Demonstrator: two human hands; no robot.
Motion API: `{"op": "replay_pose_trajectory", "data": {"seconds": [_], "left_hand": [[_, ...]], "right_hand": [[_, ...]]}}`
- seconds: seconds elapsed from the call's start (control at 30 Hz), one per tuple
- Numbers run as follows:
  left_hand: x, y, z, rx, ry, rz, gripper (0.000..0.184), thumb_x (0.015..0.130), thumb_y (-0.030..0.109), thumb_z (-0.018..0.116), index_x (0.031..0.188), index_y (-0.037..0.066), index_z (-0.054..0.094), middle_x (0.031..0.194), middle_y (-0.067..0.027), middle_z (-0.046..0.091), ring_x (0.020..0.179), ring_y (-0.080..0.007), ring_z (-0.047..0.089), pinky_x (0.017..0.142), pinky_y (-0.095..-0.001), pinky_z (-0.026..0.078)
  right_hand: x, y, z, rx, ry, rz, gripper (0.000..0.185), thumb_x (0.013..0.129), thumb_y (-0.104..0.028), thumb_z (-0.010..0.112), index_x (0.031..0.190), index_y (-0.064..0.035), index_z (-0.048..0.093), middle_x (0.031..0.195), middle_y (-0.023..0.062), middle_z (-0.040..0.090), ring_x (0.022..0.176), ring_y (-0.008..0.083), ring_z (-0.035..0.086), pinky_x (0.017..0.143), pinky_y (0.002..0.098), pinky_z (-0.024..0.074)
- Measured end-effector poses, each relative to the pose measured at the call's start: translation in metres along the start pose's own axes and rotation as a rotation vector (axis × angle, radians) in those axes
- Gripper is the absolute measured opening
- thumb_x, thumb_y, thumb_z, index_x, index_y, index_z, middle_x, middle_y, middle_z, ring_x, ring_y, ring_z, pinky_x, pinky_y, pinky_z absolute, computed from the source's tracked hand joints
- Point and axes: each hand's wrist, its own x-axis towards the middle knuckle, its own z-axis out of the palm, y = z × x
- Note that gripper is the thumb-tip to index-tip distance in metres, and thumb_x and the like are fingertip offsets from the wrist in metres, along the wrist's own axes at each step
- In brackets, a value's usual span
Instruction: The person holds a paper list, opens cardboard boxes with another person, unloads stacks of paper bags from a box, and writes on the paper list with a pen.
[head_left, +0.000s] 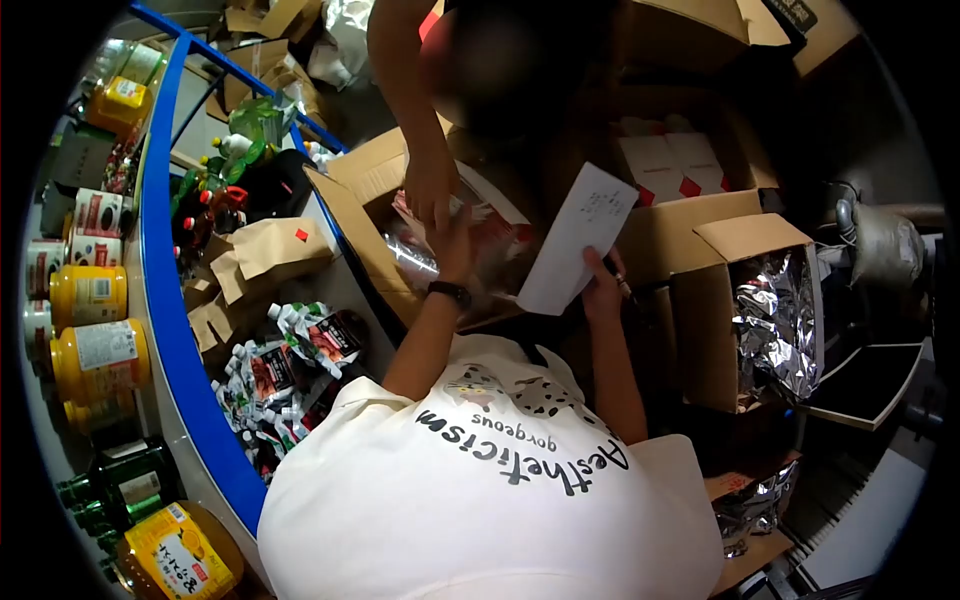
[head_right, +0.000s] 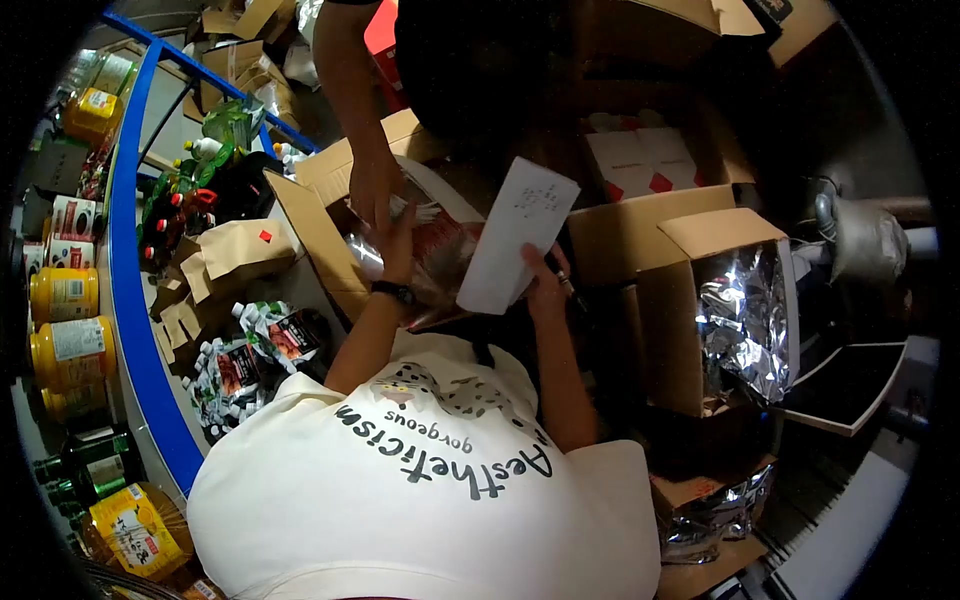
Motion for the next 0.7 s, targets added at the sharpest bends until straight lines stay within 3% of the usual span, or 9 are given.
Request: {"op": "replay_pose_trajectory", "data": {"seconds": [0.13,0.23,0.27,0.37,0.4,0.5,0.57,0.67,0.7], "left_hand": [[0.001,-0.02,-0.02,-0.661,-0.149,-0.51,0.032,0.077,0.015,0.062,0.103,0.0,0.053,0.106,-0.0101,0.049,0.096,-0.0213,0.052,0.076,-0.0315,0.047],[-0.005,-0.001,-0.043,-0.697,-0.202,-0.512,0.029,0.077,0.012,0.06,0.103,0.002,0.052,0.098,-0.0097,0.051,0.087,-0.0195,0.055,0.071,-0.0297,0.049],[-0.01,0.036,-0.043,-0.734,-0.075,-0.594,0.024,0.079,0.008,0.057,0.102,0.001,0.053,0.102,-0.0089,0.053,0.094,-0.02,0.053,0.081,-0.0316,0.045],[-0.019,0.025,-0.048,-0.683,-0.03,-0.607,0.022,0.077,0.006,0.059,0.098,0.001,0.052,0.094,-0.0069,0.055,0.082,-0.0207,0.056,0.072,-0.0325,0.047],[-0.028,0.043,-0.043,-0.612,-0.038,-0.61,0.005,0.075,0.006,0.056,0.077,0.002,0.056,0.086,-0.0067,0.057,0.074,-0.0175,0.055,0.066,-0.0293,0.045],[-0.048,0.031,-0.038,-0.34,-0.276,-0.47,0.005,0.072,0.005,0.056,0.076,0.001,0.056,0.08,-0.0056,0.058,0.073,-0.0125,0.053,0.065,-0.0267,0.043],[-0.064,0.044,-0.033,-0.203,-0.344,-0.41,0.006,0.072,0.004,0.055,0.075,0.0,0.058,0.075,-0.0038,0.059,0.067,-0.0104,0.052,0.058,-0.0253,0.042],[-0.079,0.044,-0.033,0.032,-0.419,-0.262,0.016,0.075,0.007,0.056,0.085,-0.004,0.059,0.074,-0.0045,0.061,0.064,-0.0119,0.056,0.056,-0.0264,0.044],[-0.082,0.049,-0.034,-0.053,-0.463,-0.454,0.021,0.076,0.01,0.058,0.091,-0.005,0.058,0.075,-0.0068,0.063,0.069,-0.0121,0.059,0.06,-0.0275,0.047]], "right_hand": [[-0.009,0.013,-0.013,-0.054,-0.011,0.054,0.041,0.075,-0.008,0.066,0.113,-0.0002,0.051,0.105,0.0079,0.056,0.096,0.021,0.054,0.085,0.0339,0.0422],[-0.025,0.01,-0.025,-0.014,0.057,0.073,0.042,0.076,-0.009,0.066,0.114,0.0003,0.05,0.105,0.0087,0.056,0.096,0.0216,0.054,0.085,0.0342,0.042],[-0.03,0.008,-0.031,0.001,0.037,0.051,0.04,0.076,-0.009,0.064,0.113,-0.0006,0.05,0.105,0.0092,0.057,0.098,0.0231,0.054,0.086,0.0353,0.0426],[-0.041,-0.007,-0.034,0.105,0.008,0.058,0.039,0.076,-0.014,0.064,0.11,-0.0025,0.051,0.1,0.0096,0.058,0.095,0.025,0.056,0.094,0.043,0.0387],[-0.044,-0.013,-0.03,0.14,-0.093,0.075,0.038,0.075,-0.015,0.064,0.109,-0.0031,0.051,0.098,0.0098,0.058,0.094,0.0254,0.056,0.096,0.0462,0.0358],[-0.038,-0.024,-0.006,0.199,-0.373,0.147,0.04,0.072,-0.019,0.064,0.107,-0.0038,0.051,0.091,0.0106,0.06,0.09,0.0264,0.058,0.103,0.0577,0.0216],[-0.027,-0.011,0.005,0.286,-0.498,0.191,0.05,0.072,-0.014,0.064,0.116,0.0014,0.046,0.113,0.0149,0.052,0.101,0.0272,0.054,0.091,0.0396,0.0405],[-0.01,0.012,0.013,0.13,-0.437,0.311,0.045,0.067,-0.009,0.068,0.109,-0.001,0.054,0.103,0.009,0.057,0.096,0.0186,0.054,0.087,0.0303,0.0398],[-0.012,0.018,0.022,0.092,-0.433,0.276,0.047,0.068,-0.011,0.066,0.112,-0.0011,0.051,0.104,0.0099,0.057,0.095,0.0198,0.055,0.086,0.0313,0.0417]]}}
